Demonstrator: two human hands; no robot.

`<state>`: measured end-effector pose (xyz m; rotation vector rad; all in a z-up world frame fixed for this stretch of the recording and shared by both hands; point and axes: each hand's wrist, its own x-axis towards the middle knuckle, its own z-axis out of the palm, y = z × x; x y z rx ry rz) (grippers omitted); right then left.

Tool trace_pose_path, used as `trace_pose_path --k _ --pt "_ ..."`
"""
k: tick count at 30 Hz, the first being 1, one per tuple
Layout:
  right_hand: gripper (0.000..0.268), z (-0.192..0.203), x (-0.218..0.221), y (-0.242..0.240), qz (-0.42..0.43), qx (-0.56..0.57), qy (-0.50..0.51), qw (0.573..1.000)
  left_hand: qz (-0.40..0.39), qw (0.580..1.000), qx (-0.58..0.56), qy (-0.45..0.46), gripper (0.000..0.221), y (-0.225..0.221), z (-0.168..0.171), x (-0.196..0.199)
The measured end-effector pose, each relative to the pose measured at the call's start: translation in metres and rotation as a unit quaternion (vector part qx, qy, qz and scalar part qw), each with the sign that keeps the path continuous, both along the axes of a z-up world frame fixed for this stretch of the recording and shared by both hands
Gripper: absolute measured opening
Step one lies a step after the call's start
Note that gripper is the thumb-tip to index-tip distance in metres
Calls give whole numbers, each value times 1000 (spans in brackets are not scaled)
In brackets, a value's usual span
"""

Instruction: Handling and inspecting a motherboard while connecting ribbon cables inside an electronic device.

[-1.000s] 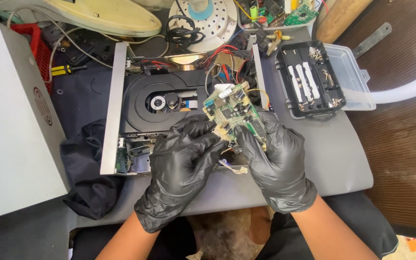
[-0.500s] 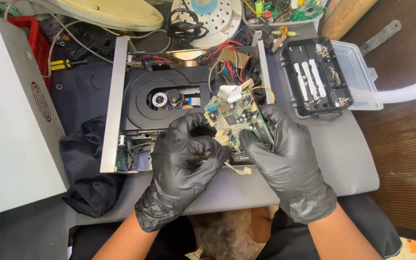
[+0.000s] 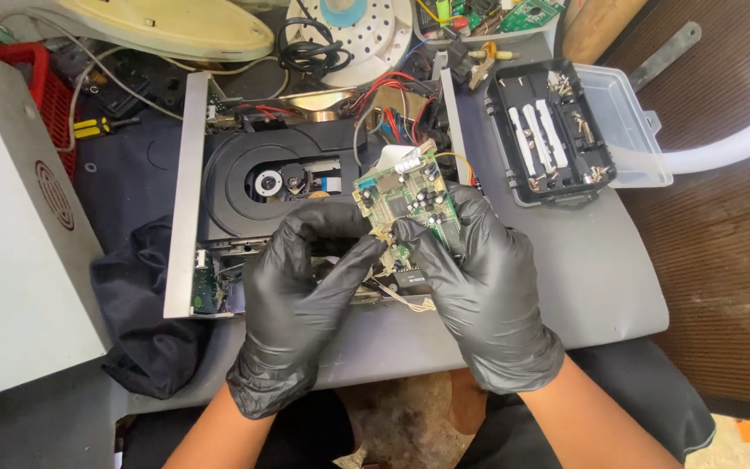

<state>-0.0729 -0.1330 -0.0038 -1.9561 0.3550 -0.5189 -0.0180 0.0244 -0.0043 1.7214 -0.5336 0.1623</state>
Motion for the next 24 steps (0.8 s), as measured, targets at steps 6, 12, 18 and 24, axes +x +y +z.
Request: trace_pose_path --k 6,12,18,24 --pt "37 3 0 5 26 224 -13 974 -14 987 98 -129 16 7 -6 9" --pt "41 -2 -2 -9 17 -111 -27 993 -44 990 72 -111 17 14 -31 18" --pt "24 19 -2 -12 98 -30 19 995 -54 998 -14 32 13 18 -32 17" --pt "79 16 2 -18 105 185 -3 977 -75 996 1 -47 8 11 -20 18"
